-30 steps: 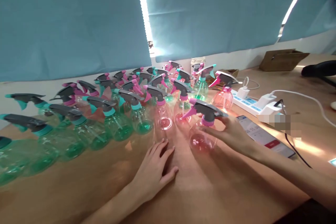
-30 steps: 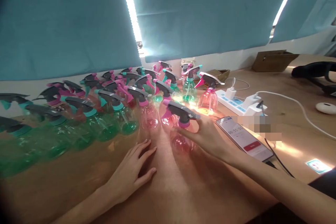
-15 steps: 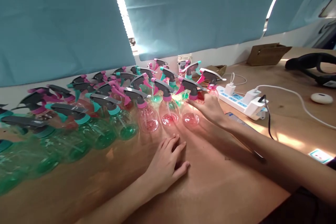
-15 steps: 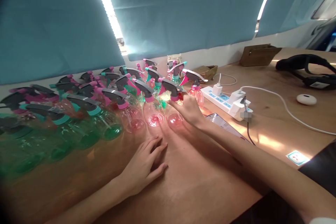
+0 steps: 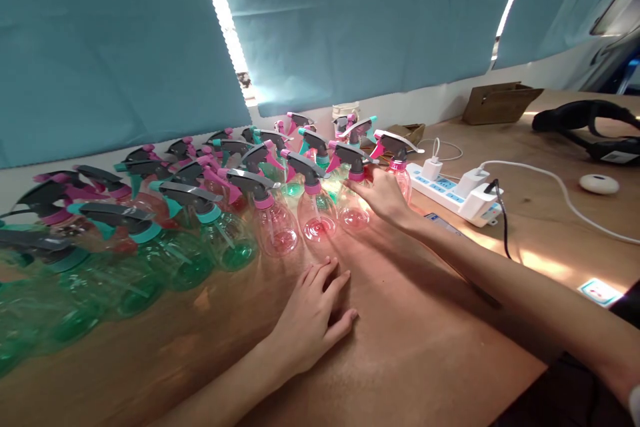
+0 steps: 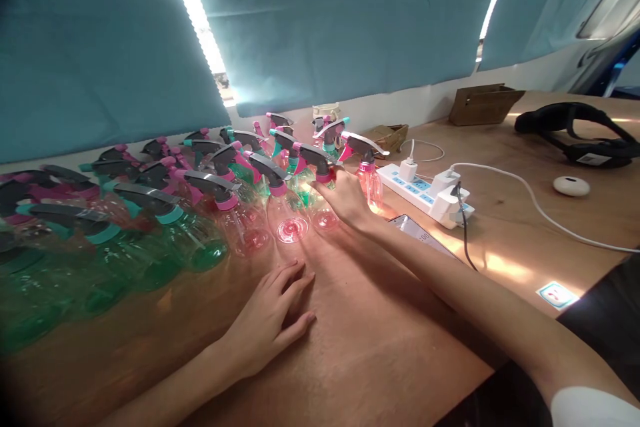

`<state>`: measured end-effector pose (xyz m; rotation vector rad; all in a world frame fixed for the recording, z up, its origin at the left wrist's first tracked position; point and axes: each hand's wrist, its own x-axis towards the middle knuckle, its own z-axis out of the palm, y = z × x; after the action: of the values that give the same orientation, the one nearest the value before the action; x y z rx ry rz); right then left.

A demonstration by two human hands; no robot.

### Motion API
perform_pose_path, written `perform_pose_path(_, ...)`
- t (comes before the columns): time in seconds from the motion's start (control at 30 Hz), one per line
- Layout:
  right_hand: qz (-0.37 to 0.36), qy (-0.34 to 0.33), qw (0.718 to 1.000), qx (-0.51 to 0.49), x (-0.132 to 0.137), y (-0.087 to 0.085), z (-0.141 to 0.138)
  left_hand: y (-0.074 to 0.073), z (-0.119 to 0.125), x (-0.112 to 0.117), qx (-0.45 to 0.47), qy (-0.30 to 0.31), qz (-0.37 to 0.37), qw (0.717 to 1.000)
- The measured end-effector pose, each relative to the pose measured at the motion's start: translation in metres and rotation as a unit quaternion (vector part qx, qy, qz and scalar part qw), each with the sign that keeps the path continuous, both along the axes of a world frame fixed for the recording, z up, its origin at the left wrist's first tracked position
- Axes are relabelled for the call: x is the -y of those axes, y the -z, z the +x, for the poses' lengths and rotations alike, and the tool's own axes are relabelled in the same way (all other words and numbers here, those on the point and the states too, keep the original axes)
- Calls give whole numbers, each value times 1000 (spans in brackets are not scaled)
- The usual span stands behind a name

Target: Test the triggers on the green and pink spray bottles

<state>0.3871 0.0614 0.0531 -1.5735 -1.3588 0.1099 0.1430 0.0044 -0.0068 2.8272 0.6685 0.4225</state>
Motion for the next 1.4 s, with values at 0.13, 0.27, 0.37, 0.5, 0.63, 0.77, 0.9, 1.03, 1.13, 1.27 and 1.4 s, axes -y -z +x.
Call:
perform_pose_path(0.13, -10, -11, 1000, -11, 1, 2, 1, 0, 0, 0, -3, -3, 2, 1000)
perform_pose_path(0.27, -10, -33, 999, -31, 16, 3, 4, 2, -1, -1, -1, -4, 3, 1000)
perform_pose_path(0.37, -10, -51, 998, -44, 39, 1, 10, 2, -2, -3, 2, -2, 5, 1000)
perform_pose_path(0.5, -30, -31, 998, -46, 70, -5, 27, 2, -1, -5, 10, 2, 0, 1000)
perform_pose_path(0.63, -37, 55, 997, -30, 74, -6, 54, 0, 4, -8, 27, -2, -6, 1000)
perform_pose_path(0.77, -29, 111, 993, -23, 50, -4, 75, 0, 11, -10, 46, 6, -9, 999)
perform_pose_path(0.9, -18, 103, 994, -21, 23, 0, 80, -1, 14, -10, 61, 16, -6, 998)
perform_pose_path(1.03, 2, 105, 994, -35, 10, 4, 77, -3, 13, -9, 63, 18, -1, 998)
perform_pose_path(1.13, 28, 117, 992, -48, 16, 3, 73, -5, 13, -8, 66, 22, 2, 998)
perform_pose_path(1.27, 54, 131, 988, -56, 41, -7, 67, -6, 12, -6, 82, 29, 0, 996)
perform_pose_path(1.4, 69, 139, 985, -73, 76, -18, 54, -7, 10, -3, 101, 26, -19, 994)
